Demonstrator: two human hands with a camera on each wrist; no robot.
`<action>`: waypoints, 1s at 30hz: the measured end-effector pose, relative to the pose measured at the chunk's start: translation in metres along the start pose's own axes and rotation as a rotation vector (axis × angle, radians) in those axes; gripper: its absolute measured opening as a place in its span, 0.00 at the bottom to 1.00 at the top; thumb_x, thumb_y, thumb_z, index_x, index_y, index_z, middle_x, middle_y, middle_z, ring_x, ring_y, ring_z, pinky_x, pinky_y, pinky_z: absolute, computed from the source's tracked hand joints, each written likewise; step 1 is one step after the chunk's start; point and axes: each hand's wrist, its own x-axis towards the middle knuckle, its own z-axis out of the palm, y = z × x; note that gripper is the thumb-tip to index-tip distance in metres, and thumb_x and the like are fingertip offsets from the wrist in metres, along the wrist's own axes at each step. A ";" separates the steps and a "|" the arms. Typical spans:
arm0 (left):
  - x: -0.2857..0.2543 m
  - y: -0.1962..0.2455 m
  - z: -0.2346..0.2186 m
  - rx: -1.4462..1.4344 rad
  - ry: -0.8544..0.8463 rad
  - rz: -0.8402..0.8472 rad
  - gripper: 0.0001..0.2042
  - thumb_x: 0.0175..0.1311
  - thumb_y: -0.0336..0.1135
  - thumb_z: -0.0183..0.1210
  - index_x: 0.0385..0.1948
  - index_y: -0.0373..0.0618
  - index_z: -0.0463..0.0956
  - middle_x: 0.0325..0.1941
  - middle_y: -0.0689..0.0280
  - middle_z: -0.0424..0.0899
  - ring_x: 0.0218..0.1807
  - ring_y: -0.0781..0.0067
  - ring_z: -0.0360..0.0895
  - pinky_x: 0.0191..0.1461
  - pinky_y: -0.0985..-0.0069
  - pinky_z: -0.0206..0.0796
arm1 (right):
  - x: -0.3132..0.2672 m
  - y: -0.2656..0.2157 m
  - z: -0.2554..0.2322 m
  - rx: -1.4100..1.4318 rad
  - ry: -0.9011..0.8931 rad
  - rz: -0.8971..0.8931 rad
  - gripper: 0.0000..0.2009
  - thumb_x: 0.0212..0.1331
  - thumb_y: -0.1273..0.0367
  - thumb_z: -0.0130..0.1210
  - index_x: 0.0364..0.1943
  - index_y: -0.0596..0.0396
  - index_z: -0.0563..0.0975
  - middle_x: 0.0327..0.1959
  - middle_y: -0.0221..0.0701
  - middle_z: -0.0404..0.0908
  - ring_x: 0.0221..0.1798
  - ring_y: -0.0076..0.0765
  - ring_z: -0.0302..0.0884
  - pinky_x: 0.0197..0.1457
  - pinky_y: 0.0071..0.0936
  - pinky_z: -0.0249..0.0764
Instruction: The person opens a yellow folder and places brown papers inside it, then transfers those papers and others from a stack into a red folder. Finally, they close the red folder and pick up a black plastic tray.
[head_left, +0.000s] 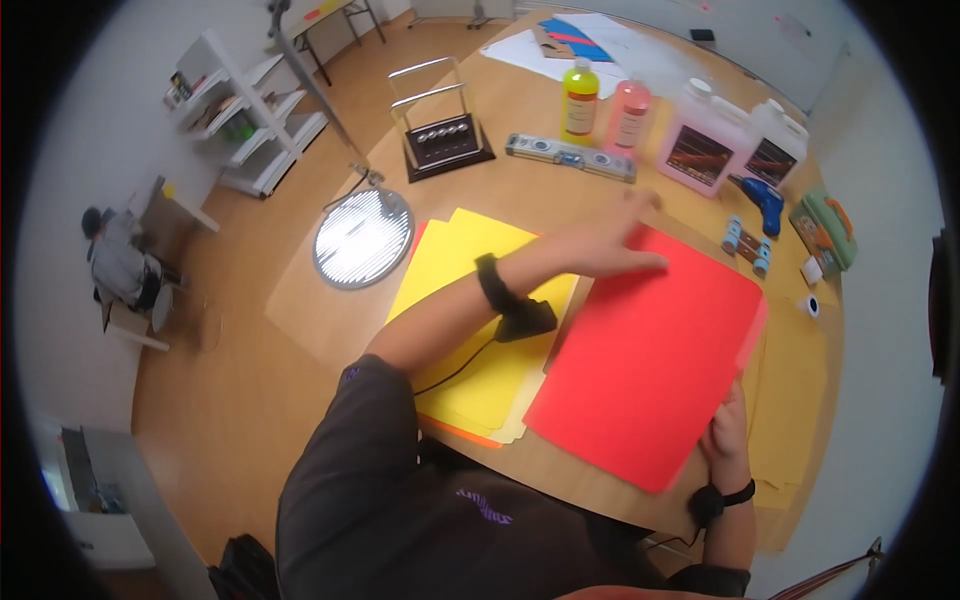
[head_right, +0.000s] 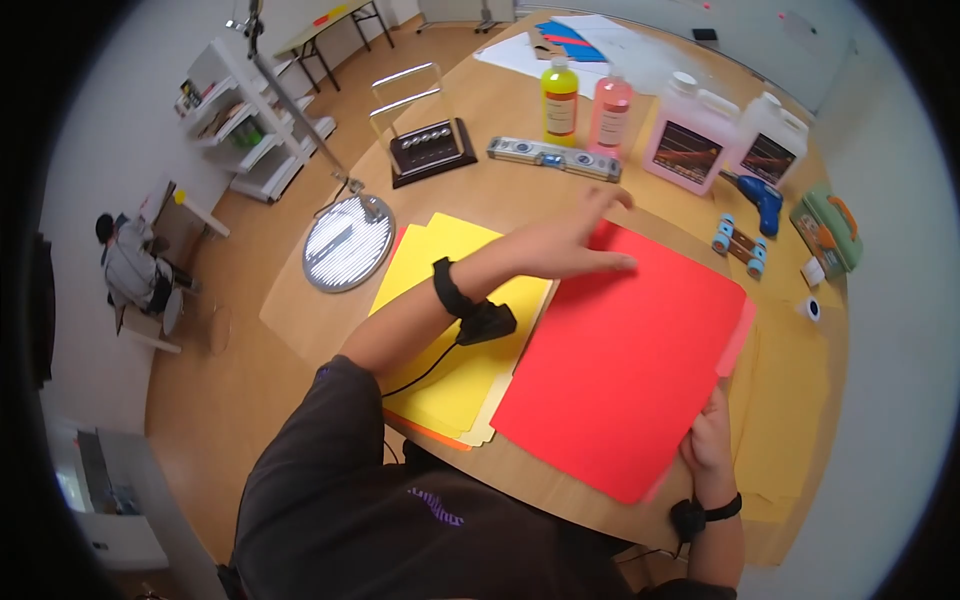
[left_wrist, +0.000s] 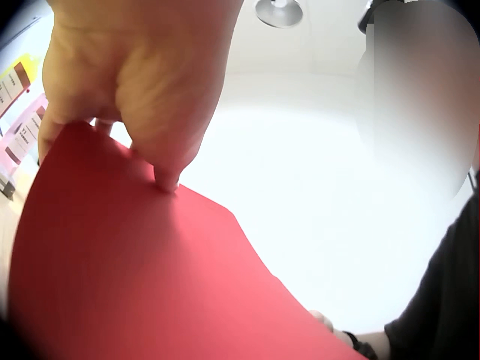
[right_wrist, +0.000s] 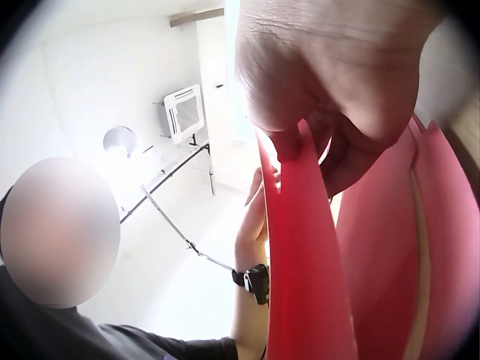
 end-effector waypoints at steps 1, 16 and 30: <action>0.000 -0.002 -0.005 -0.065 -0.012 -0.066 0.31 0.65 0.49 0.67 0.65 0.49 0.62 0.62 0.53 0.72 0.56 0.58 0.78 0.58 0.62 0.73 | 0.000 -0.001 0.001 0.005 0.019 -0.016 0.22 0.68 0.78 0.55 0.67 0.59 0.69 0.64 0.36 0.78 0.66 0.35 0.77 0.69 0.35 0.74; -0.093 0.021 -0.104 -0.549 0.053 -0.428 0.26 0.72 0.25 0.57 0.71 0.39 0.62 0.59 0.56 0.82 0.57 0.69 0.82 0.59 0.74 0.75 | 0.008 -0.021 0.010 -0.187 -0.054 0.142 0.09 0.74 0.69 0.53 0.50 0.59 0.76 0.44 0.36 0.85 0.41 0.26 0.84 0.43 0.24 0.81; -0.251 -0.005 -0.131 0.657 -0.002 -0.569 0.54 0.54 0.46 0.76 0.77 0.39 0.48 0.72 0.40 0.59 0.72 0.38 0.61 0.71 0.51 0.60 | 0.014 -0.020 0.004 -0.339 0.029 0.108 0.05 0.69 0.72 0.58 0.45 0.58 0.77 0.39 0.29 0.83 0.43 0.20 0.81 0.47 0.20 0.78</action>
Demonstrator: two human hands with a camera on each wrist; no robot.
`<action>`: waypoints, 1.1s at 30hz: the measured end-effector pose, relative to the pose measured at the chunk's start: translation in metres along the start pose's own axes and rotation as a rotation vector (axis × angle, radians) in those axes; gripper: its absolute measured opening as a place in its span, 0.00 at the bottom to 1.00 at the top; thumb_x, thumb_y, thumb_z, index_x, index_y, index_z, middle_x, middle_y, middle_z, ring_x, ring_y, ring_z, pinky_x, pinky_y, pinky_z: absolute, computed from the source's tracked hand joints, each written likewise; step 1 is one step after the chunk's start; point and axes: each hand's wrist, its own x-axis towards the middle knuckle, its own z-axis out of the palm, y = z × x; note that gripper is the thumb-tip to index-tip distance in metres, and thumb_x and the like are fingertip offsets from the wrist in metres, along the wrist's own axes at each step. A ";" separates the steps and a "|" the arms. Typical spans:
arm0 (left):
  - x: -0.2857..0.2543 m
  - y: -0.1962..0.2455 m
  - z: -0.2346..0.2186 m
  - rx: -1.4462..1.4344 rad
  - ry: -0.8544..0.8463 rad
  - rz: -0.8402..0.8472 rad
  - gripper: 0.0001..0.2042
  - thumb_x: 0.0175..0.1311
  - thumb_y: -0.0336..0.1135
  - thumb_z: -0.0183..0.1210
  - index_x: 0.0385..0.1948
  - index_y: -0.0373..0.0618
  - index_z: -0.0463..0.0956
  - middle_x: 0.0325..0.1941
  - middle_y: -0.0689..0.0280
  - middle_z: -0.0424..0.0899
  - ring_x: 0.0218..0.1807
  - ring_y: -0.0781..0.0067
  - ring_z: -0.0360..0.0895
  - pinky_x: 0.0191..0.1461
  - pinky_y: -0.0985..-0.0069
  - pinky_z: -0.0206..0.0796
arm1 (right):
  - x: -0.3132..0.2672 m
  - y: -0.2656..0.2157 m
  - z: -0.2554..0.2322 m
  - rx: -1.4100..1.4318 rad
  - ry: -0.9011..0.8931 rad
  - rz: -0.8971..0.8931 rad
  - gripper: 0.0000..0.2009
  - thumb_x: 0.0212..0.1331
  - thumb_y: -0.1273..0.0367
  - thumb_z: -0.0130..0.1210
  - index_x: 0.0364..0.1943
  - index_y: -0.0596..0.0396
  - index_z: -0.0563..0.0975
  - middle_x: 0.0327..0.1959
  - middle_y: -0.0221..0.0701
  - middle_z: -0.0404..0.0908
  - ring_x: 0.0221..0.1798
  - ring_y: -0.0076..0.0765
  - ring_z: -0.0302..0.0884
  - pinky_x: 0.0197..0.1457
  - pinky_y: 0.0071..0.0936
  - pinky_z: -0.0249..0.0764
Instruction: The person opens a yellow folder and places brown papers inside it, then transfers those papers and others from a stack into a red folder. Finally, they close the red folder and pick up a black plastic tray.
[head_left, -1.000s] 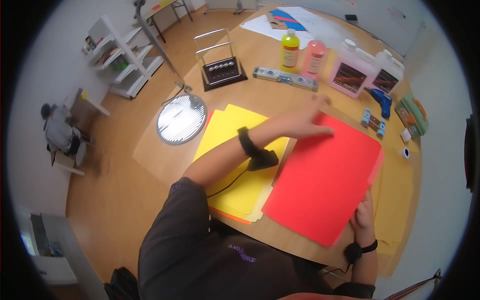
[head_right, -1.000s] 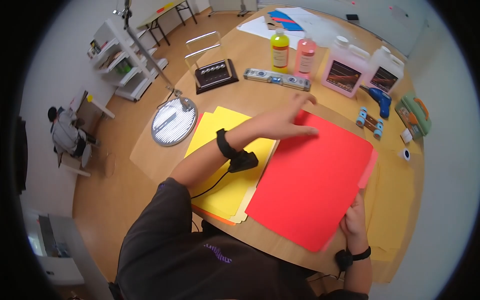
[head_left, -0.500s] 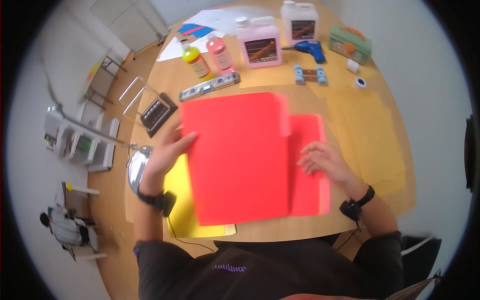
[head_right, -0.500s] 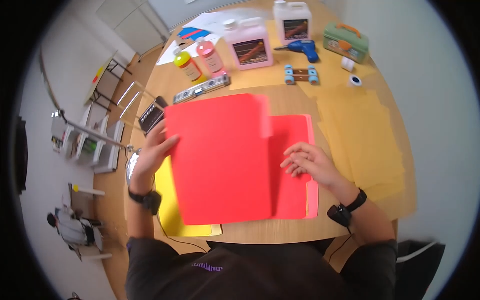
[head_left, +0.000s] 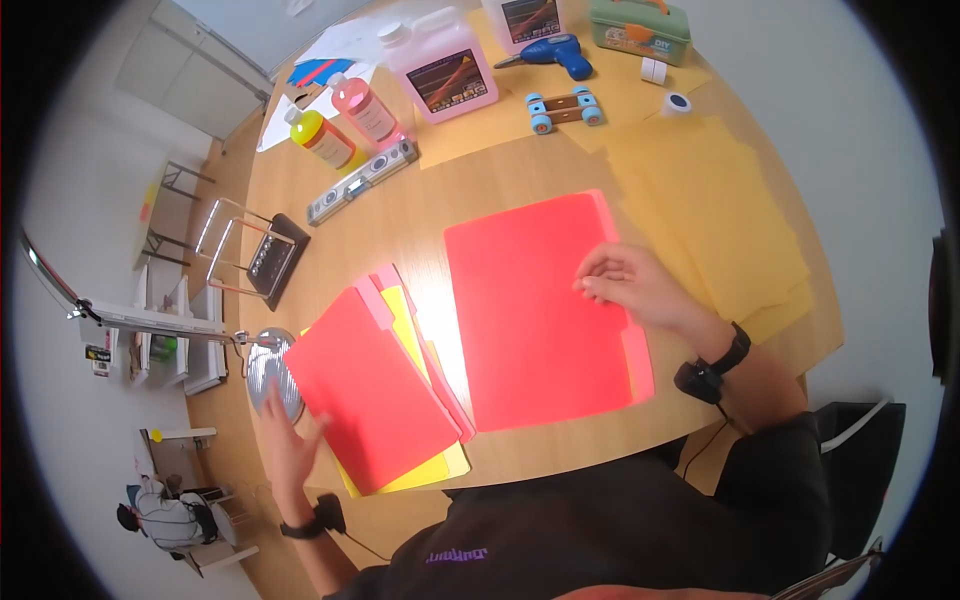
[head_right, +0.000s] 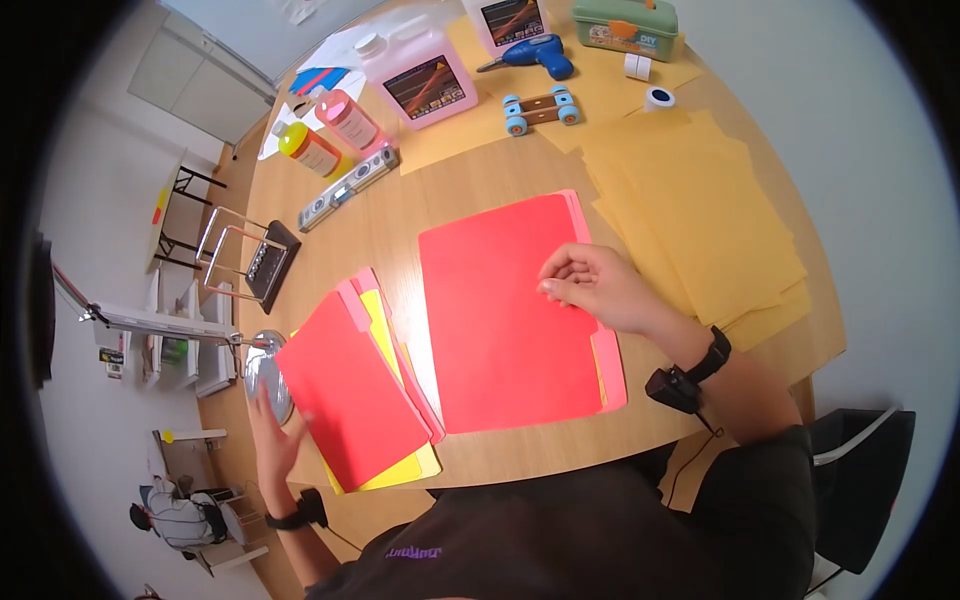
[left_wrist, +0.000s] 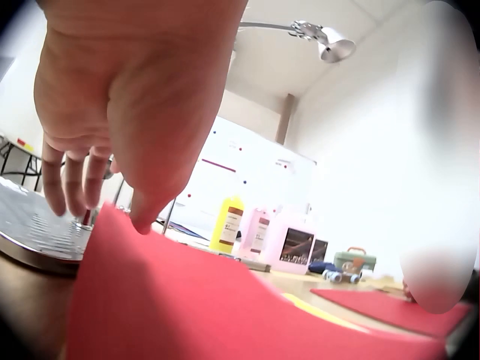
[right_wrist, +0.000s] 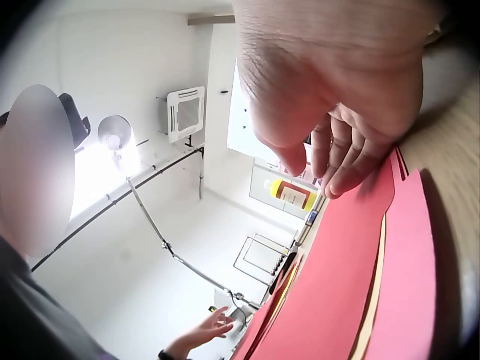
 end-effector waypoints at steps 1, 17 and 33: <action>-0.014 0.007 0.002 0.007 -0.103 0.088 0.60 0.43 0.51 0.79 0.78 0.42 0.48 0.75 0.39 0.55 0.75 0.36 0.56 0.73 0.49 0.57 | 0.000 0.001 -0.001 -0.032 0.013 -0.026 0.06 0.69 0.72 0.59 0.44 0.58 0.77 0.39 0.28 0.82 0.42 0.20 0.80 0.47 0.19 0.77; -0.028 0.043 0.050 -0.130 -0.123 0.124 0.47 0.36 0.59 0.79 0.64 0.51 0.72 0.78 0.53 0.58 0.78 0.42 0.55 0.77 0.47 0.49 | -0.007 -0.004 -0.004 -0.862 0.176 -0.346 0.18 0.58 0.69 0.67 0.50 0.53 0.75 0.60 0.37 0.69 0.68 0.48 0.65 0.72 0.39 0.63; 0.101 0.162 0.010 -0.086 -0.322 0.664 0.34 0.59 0.55 0.69 0.59 0.40 0.71 0.60 0.52 0.75 0.65 0.47 0.71 0.69 0.56 0.62 | -0.005 -0.009 -0.005 -0.754 0.148 -0.237 0.27 0.52 0.74 0.70 0.59 0.54 0.74 0.64 0.36 0.66 0.53 0.35 0.73 0.59 0.30 0.74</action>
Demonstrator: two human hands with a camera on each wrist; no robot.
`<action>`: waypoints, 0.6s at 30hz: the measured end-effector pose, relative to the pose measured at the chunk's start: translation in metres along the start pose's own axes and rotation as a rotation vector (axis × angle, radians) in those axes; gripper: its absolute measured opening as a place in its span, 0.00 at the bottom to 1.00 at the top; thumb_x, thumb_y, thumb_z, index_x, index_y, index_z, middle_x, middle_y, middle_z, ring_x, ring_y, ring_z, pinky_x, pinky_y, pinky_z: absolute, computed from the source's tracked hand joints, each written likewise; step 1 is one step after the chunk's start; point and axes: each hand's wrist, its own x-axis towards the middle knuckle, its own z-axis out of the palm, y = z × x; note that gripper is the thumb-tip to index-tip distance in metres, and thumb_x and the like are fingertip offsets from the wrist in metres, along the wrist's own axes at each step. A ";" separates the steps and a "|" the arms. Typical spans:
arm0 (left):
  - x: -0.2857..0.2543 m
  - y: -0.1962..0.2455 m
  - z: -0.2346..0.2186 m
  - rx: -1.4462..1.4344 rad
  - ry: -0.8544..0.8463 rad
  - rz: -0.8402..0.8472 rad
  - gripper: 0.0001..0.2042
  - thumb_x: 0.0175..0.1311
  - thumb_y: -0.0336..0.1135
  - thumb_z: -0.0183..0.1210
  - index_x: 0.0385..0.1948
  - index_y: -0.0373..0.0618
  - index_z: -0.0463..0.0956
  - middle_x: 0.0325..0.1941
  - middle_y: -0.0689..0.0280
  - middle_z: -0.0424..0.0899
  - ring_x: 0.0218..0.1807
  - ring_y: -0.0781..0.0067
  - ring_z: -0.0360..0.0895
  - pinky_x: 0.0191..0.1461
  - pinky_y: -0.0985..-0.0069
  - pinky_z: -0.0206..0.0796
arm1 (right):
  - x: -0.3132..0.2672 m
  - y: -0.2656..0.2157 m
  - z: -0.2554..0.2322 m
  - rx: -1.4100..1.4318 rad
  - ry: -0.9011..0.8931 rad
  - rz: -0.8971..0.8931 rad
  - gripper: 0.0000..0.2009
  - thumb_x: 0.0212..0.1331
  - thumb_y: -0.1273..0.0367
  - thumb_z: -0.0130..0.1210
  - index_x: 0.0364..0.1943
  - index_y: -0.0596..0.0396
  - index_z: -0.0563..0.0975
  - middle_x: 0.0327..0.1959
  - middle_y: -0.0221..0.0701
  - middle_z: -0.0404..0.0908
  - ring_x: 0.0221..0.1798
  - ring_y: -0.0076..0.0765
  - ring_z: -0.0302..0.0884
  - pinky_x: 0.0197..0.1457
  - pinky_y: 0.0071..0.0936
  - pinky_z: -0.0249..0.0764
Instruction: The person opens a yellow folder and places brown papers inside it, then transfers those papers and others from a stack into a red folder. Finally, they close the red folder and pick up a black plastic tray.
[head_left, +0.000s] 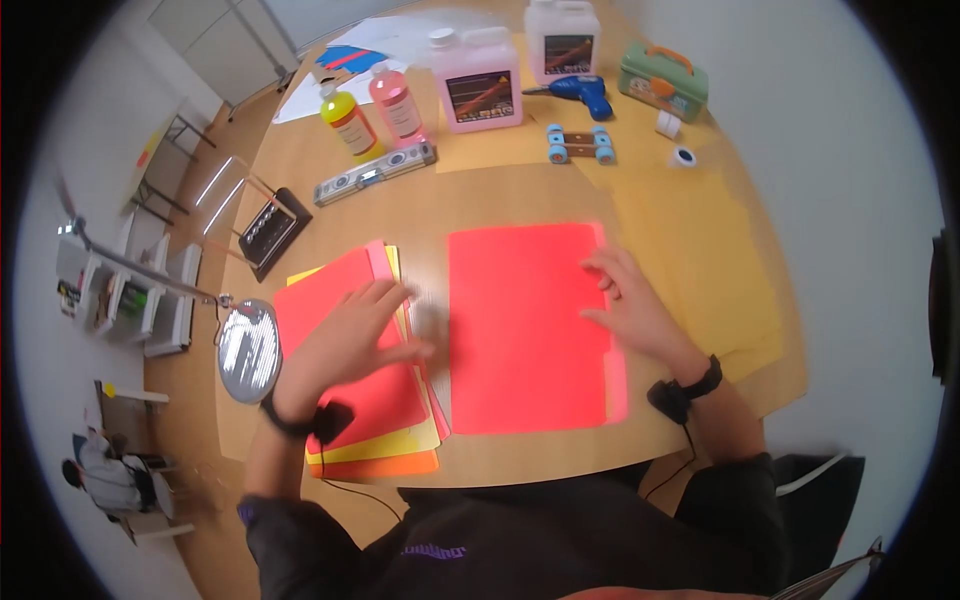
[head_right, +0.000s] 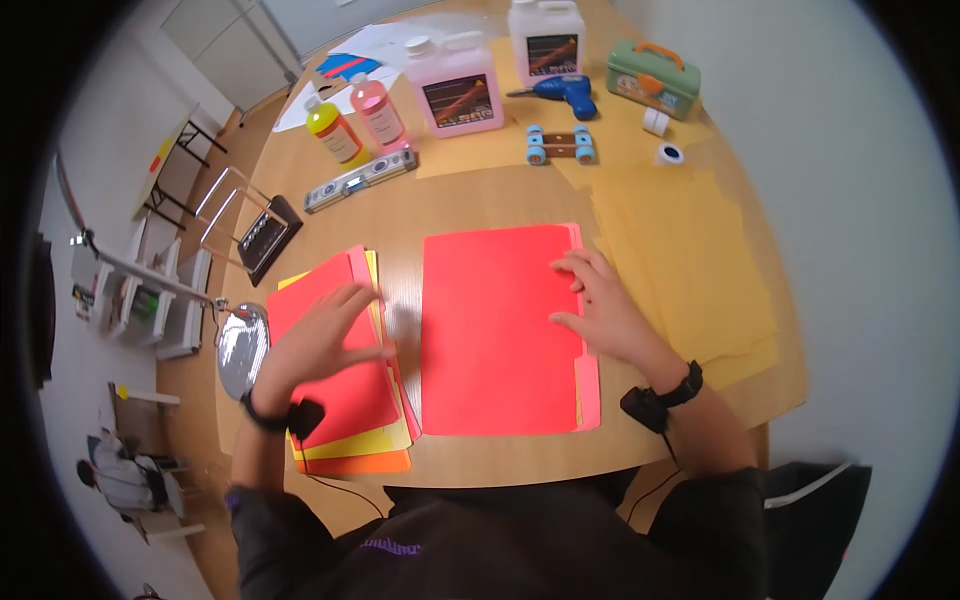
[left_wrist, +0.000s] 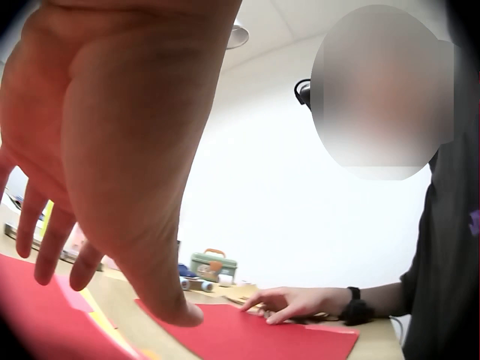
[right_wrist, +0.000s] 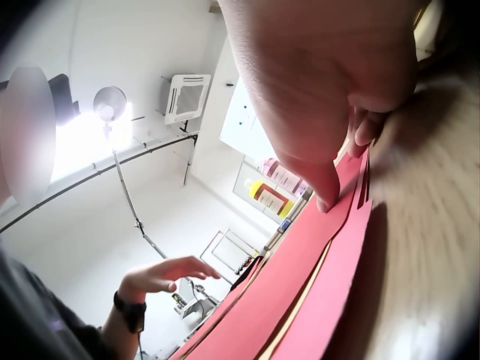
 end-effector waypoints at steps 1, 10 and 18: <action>0.026 -0.002 0.008 -0.048 0.051 0.046 0.34 0.60 0.56 0.69 0.59 0.40 0.71 0.61 0.52 0.74 0.65 0.47 0.70 0.69 0.55 0.62 | 0.000 0.000 0.001 0.011 0.009 -0.002 0.28 0.52 0.74 0.71 0.59 0.54 0.74 0.65 0.35 0.66 0.51 0.34 0.72 0.59 0.30 0.74; 0.136 -0.007 0.090 0.099 0.276 0.047 0.46 0.48 0.68 0.70 0.63 0.43 0.69 0.60 0.53 0.70 0.65 0.49 0.66 0.66 0.52 0.57 | 0.002 0.003 -0.004 -0.036 -0.024 -0.023 0.27 0.52 0.74 0.71 0.58 0.54 0.75 0.65 0.34 0.67 0.50 0.31 0.71 0.56 0.27 0.73; 0.133 -0.015 0.093 -0.046 0.339 0.067 0.43 0.45 0.59 0.76 0.61 0.45 0.69 0.59 0.55 0.68 0.66 0.51 0.64 0.66 0.55 0.54 | 0.007 -0.004 0.002 -0.108 -0.024 0.003 0.27 0.52 0.74 0.72 0.58 0.54 0.76 0.65 0.34 0.67 0.50 0.30 0.71 0.56 0.26 0.72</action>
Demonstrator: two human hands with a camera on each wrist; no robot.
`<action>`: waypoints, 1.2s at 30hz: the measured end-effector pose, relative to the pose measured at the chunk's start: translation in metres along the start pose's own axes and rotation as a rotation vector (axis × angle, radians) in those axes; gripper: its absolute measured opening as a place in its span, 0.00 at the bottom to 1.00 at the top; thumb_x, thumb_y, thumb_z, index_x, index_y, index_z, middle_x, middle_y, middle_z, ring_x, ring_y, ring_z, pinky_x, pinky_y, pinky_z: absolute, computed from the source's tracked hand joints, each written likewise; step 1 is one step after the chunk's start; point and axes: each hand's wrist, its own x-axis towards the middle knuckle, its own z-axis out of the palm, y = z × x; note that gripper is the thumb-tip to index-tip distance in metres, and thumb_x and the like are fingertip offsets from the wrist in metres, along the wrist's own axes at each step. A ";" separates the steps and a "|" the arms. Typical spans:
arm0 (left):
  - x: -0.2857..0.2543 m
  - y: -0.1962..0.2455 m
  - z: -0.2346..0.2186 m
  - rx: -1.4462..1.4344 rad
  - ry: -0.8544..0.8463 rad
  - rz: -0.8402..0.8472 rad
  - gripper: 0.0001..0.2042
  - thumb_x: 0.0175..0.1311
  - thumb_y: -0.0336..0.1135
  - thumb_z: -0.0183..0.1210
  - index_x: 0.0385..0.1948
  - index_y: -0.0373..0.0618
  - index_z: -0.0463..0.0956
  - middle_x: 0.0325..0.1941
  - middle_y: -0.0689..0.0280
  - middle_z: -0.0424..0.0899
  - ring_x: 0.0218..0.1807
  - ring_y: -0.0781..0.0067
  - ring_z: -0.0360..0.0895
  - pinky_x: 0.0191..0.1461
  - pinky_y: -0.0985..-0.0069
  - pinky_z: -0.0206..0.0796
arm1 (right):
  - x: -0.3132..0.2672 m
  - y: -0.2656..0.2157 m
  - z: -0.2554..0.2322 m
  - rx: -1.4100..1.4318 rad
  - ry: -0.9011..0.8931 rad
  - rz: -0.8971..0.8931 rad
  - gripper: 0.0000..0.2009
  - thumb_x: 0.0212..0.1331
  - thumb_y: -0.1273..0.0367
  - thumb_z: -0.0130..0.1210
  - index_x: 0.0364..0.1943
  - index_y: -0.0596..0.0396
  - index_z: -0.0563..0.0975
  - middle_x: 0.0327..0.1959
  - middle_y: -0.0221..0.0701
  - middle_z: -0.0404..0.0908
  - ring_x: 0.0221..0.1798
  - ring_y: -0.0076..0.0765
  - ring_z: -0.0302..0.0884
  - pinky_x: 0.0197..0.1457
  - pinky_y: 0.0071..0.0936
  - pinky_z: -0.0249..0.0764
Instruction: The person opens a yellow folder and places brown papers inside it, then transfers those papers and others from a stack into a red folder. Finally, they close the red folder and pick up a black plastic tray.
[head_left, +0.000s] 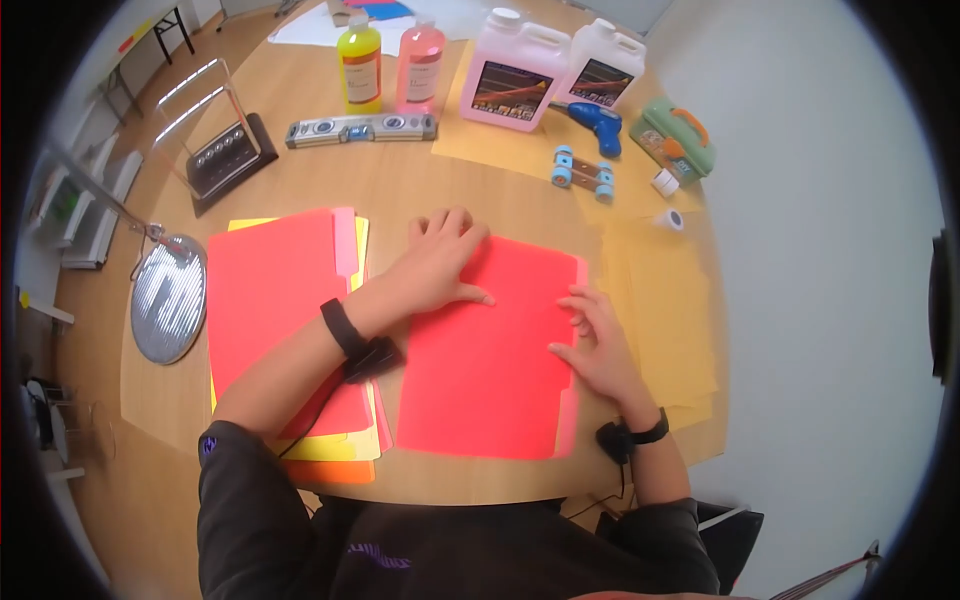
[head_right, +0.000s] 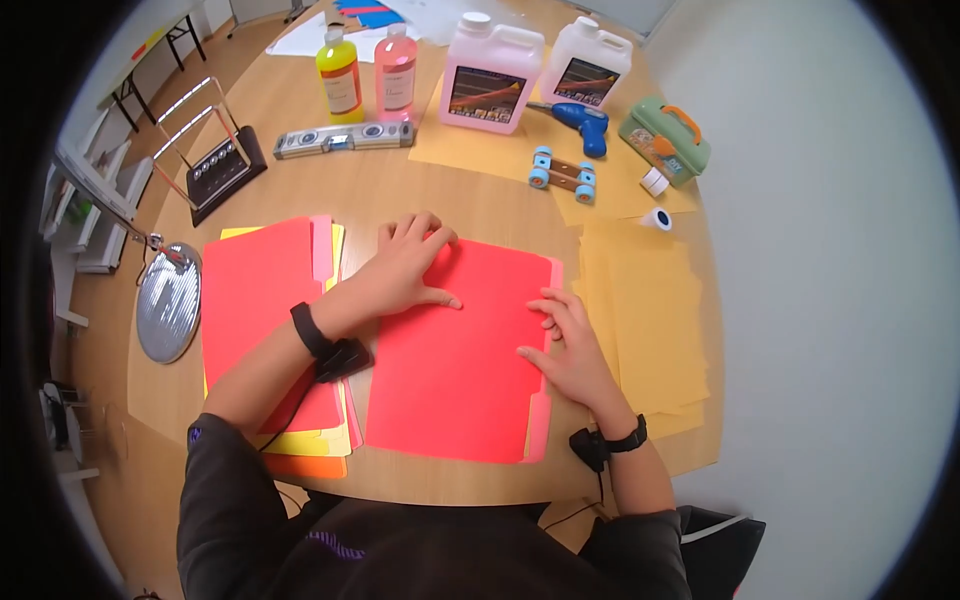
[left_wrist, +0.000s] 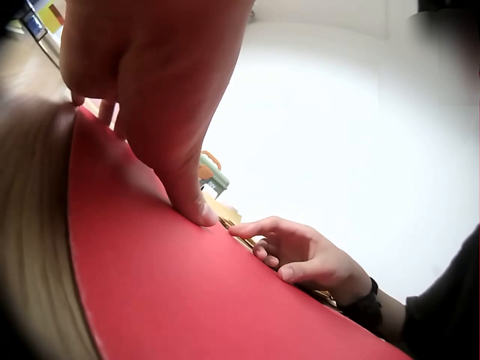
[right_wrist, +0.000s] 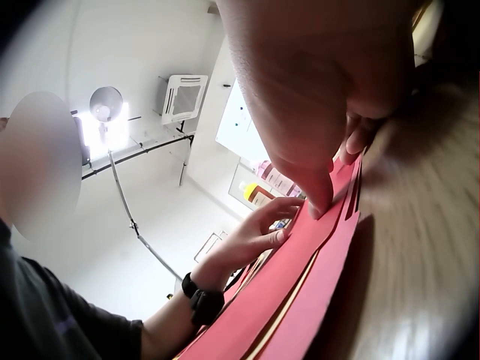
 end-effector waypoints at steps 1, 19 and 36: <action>0.000 0.000 0.000 -0.062 0.006 -0.014 0.42 0.44 0.56 0.78 0.61 0.46 0.69 0.59 0.55 0.68 0.66 0.51 0.64 0.66 0.55 0.54 | 0.000 0.000 0.001 0.000 -0.011 0.007 0.27 0.52 0.74 0.72 0.58 0.54 0.76 0.65 0.34 0.67 0.50 0.30 0.71 0.56 0.26 0.72; 0.008 0.004 0.005 -0.214 0.281 -0.008 0.14 0.57 0.26 0.59 0.46 0.41 0.75 0.48 0.56 0.73 0.54 0.51 0.72 0.57 0.63 0.66 | -0.002 0.000 0.005 -0.023 0.067 -0.017 0.39 0.51 0.71 0.72 0.69 0.52 0.65 0.67 0.38 0.66 0.60 0.35 0.70 0.59 0.30 0.70; 0.026 -0.032 0.032 -1.764 0.326 -0.364 0.18 0.79 0.45 0.45 0.30 0.43 0.73 0.26 0.67 0.73 0.31 0.71 0.71 0.46 0.71 0.67 | 0.012 -0.005 -0.004 -0.308 -0.079 -0.206 0.33 0.57 0.59 0.69 0.66 0.53 0.70 0.75 0.47 0.61 0.76 0.56 0.58 0.77 0.47 0.59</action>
